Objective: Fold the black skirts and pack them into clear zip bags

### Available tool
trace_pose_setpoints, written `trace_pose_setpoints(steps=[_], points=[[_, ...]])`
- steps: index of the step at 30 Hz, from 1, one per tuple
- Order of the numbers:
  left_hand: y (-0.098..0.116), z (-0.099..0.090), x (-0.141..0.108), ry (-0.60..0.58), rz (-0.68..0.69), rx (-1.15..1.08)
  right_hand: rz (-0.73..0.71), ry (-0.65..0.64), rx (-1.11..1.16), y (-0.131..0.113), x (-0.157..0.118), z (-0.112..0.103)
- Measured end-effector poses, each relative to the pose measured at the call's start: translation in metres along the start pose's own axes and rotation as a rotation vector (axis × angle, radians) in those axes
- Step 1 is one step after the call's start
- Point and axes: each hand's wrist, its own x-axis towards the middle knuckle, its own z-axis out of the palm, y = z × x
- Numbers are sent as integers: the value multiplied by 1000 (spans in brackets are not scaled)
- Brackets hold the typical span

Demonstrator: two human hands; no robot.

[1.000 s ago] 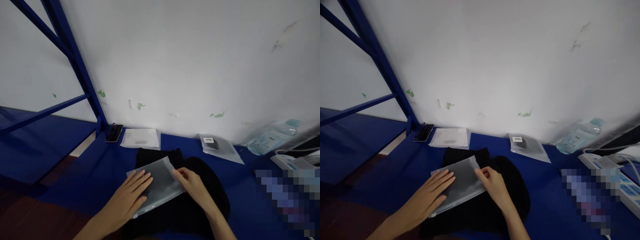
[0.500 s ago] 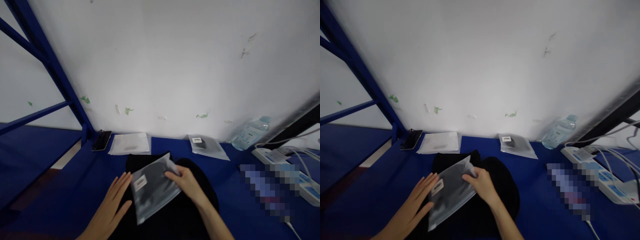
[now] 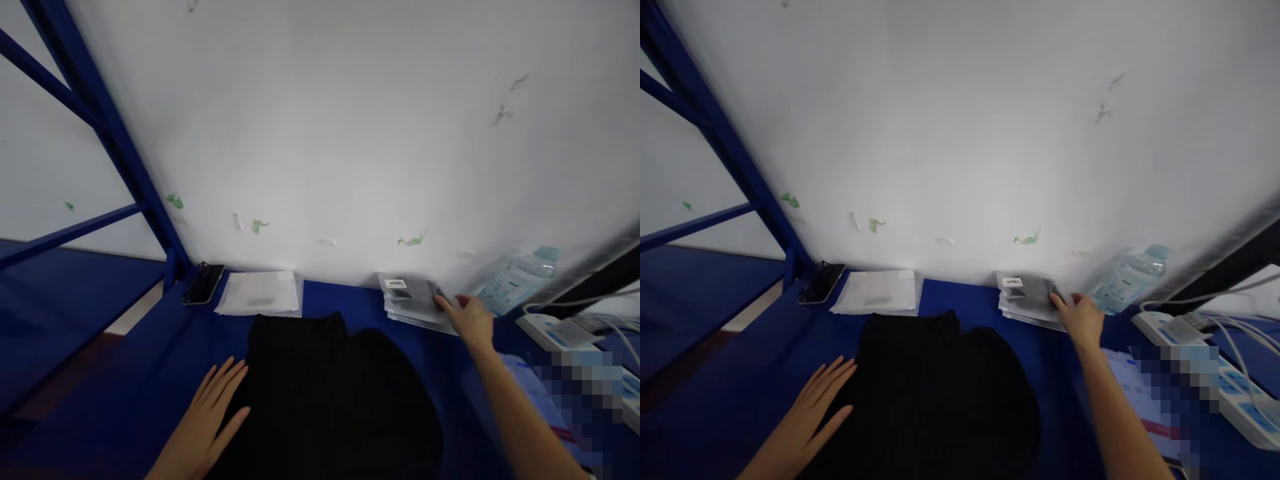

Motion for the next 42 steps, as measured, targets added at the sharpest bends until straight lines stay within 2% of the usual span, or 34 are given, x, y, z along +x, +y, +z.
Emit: trace_pose_setpoints(steps=[2,6,8,11,16,19,24,28,31,34,38,40,42], points=[[0,-1,1,-7,0,7,-142,-31,-77,-6,-2,13],[0,-2,1,-14,-8,11,-374,-251,-131,-21,-12,37],[0,-1,1,-14,-11,12,-373,-289,-190,-23,-17,47],[0,-1,1,-17,-9,7,-308,-283,-275,-20,-22,57],[3,-4,2,14,-11,-8,-290,-289,-361,-17,-28,64],[6,-9,5,-9,11,16,-299,-288,-387,-19,-33,66],[9,-17,4,-69,15,16,-302,-282,-359,-21,-34,65],[6,-18,5,-42,-35,-77,-306,-239,-267,-32,-32,52],[0,-21,24,81,-139,-196,-386,-220,-160,-60,-45,43],[-9,-24,59,196,-179,-260,-548,-394,-16,-97,-69,45],[-19,-23,105,179,-83,-265,-655,-613,123,-136,-99,55],[-21,-23,116,166,-44,-269,-657,-658,163,-146,-105,54],[-21,-27,116,170,-25,-274,-649,-680,200,-150,-108,48]])
